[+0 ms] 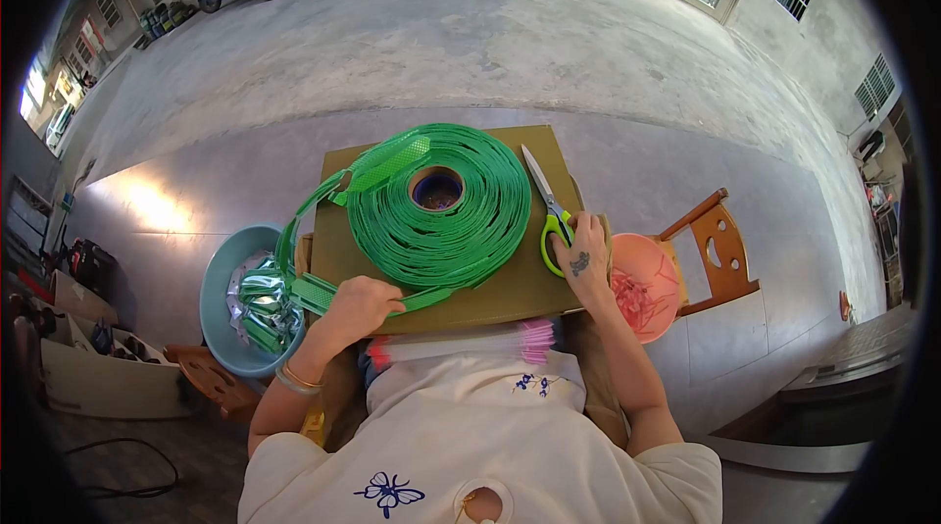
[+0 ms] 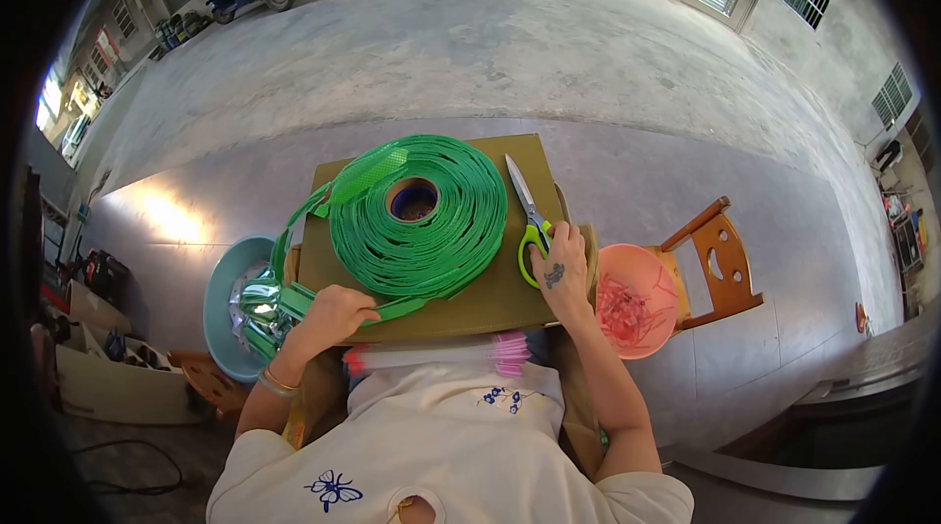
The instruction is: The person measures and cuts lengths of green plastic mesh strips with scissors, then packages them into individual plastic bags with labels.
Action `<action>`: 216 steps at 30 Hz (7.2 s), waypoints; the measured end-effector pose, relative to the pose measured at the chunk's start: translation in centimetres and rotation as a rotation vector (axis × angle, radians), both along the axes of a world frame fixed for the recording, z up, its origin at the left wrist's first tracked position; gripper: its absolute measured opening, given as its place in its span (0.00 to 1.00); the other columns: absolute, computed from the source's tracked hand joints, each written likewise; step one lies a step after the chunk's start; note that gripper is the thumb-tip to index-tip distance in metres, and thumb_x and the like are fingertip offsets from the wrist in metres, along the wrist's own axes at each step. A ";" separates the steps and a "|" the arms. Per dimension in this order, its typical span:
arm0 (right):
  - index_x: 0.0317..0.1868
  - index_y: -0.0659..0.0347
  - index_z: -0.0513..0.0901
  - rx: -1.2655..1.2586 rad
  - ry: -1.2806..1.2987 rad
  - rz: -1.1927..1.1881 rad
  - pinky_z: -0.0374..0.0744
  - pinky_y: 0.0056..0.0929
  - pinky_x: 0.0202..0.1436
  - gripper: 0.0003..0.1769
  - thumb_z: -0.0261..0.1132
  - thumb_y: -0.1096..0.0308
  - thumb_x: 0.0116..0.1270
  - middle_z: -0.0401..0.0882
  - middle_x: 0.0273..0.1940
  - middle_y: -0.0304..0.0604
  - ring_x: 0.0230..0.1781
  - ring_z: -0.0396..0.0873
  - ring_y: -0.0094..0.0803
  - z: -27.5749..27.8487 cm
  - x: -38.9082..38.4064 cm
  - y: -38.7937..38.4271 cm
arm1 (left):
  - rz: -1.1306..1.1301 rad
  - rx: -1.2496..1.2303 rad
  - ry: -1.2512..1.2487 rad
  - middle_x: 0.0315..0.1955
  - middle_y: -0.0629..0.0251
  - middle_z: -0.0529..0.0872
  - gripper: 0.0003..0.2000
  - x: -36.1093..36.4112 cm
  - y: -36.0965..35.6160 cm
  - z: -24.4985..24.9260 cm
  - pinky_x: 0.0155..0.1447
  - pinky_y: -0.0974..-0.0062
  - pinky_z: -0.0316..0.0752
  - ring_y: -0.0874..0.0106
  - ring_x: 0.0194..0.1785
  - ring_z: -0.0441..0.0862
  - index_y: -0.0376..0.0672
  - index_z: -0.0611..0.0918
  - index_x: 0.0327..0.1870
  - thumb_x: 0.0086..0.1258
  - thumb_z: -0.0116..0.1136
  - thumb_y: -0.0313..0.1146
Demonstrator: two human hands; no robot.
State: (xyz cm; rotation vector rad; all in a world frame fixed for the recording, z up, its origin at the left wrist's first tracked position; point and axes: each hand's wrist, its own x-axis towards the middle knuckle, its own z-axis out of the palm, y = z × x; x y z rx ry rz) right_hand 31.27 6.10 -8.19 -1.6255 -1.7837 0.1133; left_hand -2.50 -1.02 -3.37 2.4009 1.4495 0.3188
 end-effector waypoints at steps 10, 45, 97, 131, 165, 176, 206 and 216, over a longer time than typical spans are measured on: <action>0.42 0.65 0.68 -0.048 -0.033 0.008 0.71 0.42 0.45 0.20 0.68 0.68 0.53 0.70 0.40 0.53 0.43 0.70 0.50 0.6 -0.2 -0.1 | 0.321 -0.147 -0.104 0.34 0.54 0.84 0.25 -9.0 -1.5 5.0 0.45 0.67 0.75 0.58 0.40 0.81 0.38 0.82 0.43 0.45 0.70 0.45; 0.35 0.72 0.73 -0.206 -0.159 0.010 0.74 0.44 0.38 0.18 0.68 0.64 0.54 0.76 0.31 0.57 0.31 0.75 0.54 1.2 1.3 0.2 | 0.035 -0.594 0.001 0.13 0.66 0.71 0.13 -5.8 0.6 4.8 0.25 0.76 0.59 0.81 0.20 0.63 0.31 0.81 0.29 0.53 0.65 0.34; 0.34 0.61 0.70 -0.884 0.743 0.962 0.70 0.17 0.20 0.44 0.47 0.20 0.49 0.66 0.23 0.33 0.19 0.70 0.18 7.4 -4.0 -4.5 | 0.228 -0.359 -0.913 0.22 0.65 0.82 0.08 4.0 6.0 8.8 0.24 0.83 0.74 0.83 0.24 0.76 0.31 0.80 0.29 0.64 0.58 0.27; 0.39 0.71 0.77 -0.059 -0.105 0.036 0.72 0.39 0.46 0.17 0.65 0.64 0.58 0.73 0.42 0.55 0.44 0.72 0.48 3.4 0.8 -1.9 | -0.042 -0.143 -1.235 0.23 0.59 0.83 0.07 1.4 1.3 19.5 0.23 0.82 0.76 0.77 0.21 0.79 0.28 0.81 0.36 0.63 0.60 0.26; 0.39 0.61 0.78 -0.636 1.363 0.951 0.74 0.22 0.35 0.09 0.58 0.64 0.66 0.77 0.34 0.34 0.33 0.74 0.19 16.9 -12.7 0.4 | -0.305 0.161 -0.726 0.39 0.53 0.85 0.06 5.3 3.9 21.1 0.67 0.58 0.57 0.63 0.54 0.79 0.40 0.86 0.31 0.52 0.65 0.21; 0.60 0.62 0.65 -0.189 1.509 1.347 0.71 0.32 0.57 0.26 0.58 0.57 0.67 0.68 0.55 0.41 0.56 0.69 0.30 15.1 -15.6 -0.9 | -0.115 0.168 -0.686 0.33 0.58 0.87 0.06 5.4 5.0 20.2 0.68 0.54 0.52 0.68 0.47 0.82 0.40 0.86 0.32 0.55 0.67 0.30; 0.52 0.65 0.70 -0.093 1.884 0.811 0.77 0.38 0.45 0.17 0.51 0.60 0.71 0.75 0.40 0.44 0.36 0.75 0.34 15.3 -9.4 7.2 | -0.328 -0.060 -0.718 0.57 0.48 0.73 0.07 2.1 4.7 21.7 0.64 0.67 0.62 0.63 0.62 0.70 0.34 0.85 0.33 0.57 0.65 0.29; 0.61 0.54 0.65 -0.369 1.882 1.237 0.71 0.38 0.58 0.49 0.45 0.22 0.52 0.68 0.57 0.41 0.59 0.67 0.35 17.6 -16.6 1.7 | -0.097 0.126 -0.735 0.63 0.46 0.66 0.09 6.6 9.8 21.6 0.48 0.73 0.72 0.70 0.46 0.80 0.36 0.86 0.34 0.59 0.64 0.34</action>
